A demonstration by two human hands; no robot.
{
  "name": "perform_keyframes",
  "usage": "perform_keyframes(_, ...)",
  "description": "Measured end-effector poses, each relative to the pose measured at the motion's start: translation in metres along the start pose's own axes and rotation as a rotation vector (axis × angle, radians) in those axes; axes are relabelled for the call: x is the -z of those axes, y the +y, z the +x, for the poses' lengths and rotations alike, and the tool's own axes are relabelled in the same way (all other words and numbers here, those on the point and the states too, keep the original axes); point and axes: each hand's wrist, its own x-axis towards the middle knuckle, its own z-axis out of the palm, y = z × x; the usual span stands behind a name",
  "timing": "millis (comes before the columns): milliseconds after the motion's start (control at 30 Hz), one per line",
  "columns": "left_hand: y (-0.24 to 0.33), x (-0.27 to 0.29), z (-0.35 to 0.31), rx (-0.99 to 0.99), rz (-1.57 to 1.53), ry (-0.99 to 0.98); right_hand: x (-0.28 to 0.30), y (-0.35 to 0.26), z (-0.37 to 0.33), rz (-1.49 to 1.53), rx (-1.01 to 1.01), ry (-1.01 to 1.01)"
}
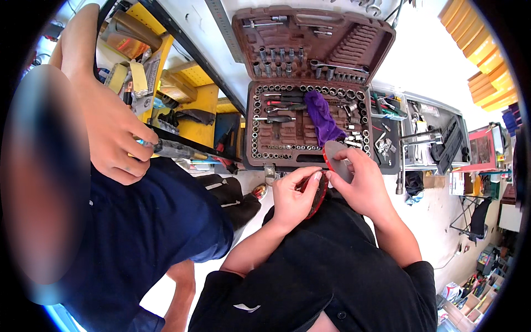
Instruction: The person wraps a red wire with gray electrical tape, cuts the tape with scissors, and then uses a crimping tool to attach a metal connector to the wire end. A second person assists by holding the wire and inspecting the crimped connection.
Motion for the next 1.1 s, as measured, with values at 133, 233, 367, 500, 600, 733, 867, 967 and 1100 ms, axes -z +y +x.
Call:
perform_keyframes(133,0.002,0.002,0.004,-0.054,0.075,0.001,-0.007,0.003,0.007,0.013,0.005,0.008)
perform_keyframes(233,0.001,0.0,0.006,-0.061,0.06,0.034,-0.007,0.001,0.011,0.01,0.017,-0.009)
perform_keyframes(367,-0.001,-0.002,0.01,-0.071,0.049,0.098,-0.006,-0.014,0.015,0.05,0.057,-0.001)
perform_keyframes(500,0.01,-0.002,0.013,-0.071,0.128,0.089,-0.01,-0.013,0.014,-0.043,0.165,0.026)
perform_keyframes(600,0.001,-0.002,0.012,-0.035,0.092,0.083,-0.015,-0.012,0.013,-0.069,0.178,0.011)
perform_keyframes(733,-0.013,0.0,0.009,0.059,-0.084,0.077,-0.023,-0.007,0.018,-0.017,0.197,-0.025)
perform_keyframes(867,-0.022,0.006,0.011,0.116,-0.185,0.064,-0.036,0.01,0.026,0.037,0.232,-0.086)
perform_keyframes(967,-0.034,0.01,0.011,0.135,-0.123,0.113,-0.051,0.029,0.034,0.096,0.236,-0.121)
perform_keyframes(1100,-0.057,0.015,0.009,0.181,-0.122,0.2,-0.068,0.05,0.042,0.07,0.308,-0.153)
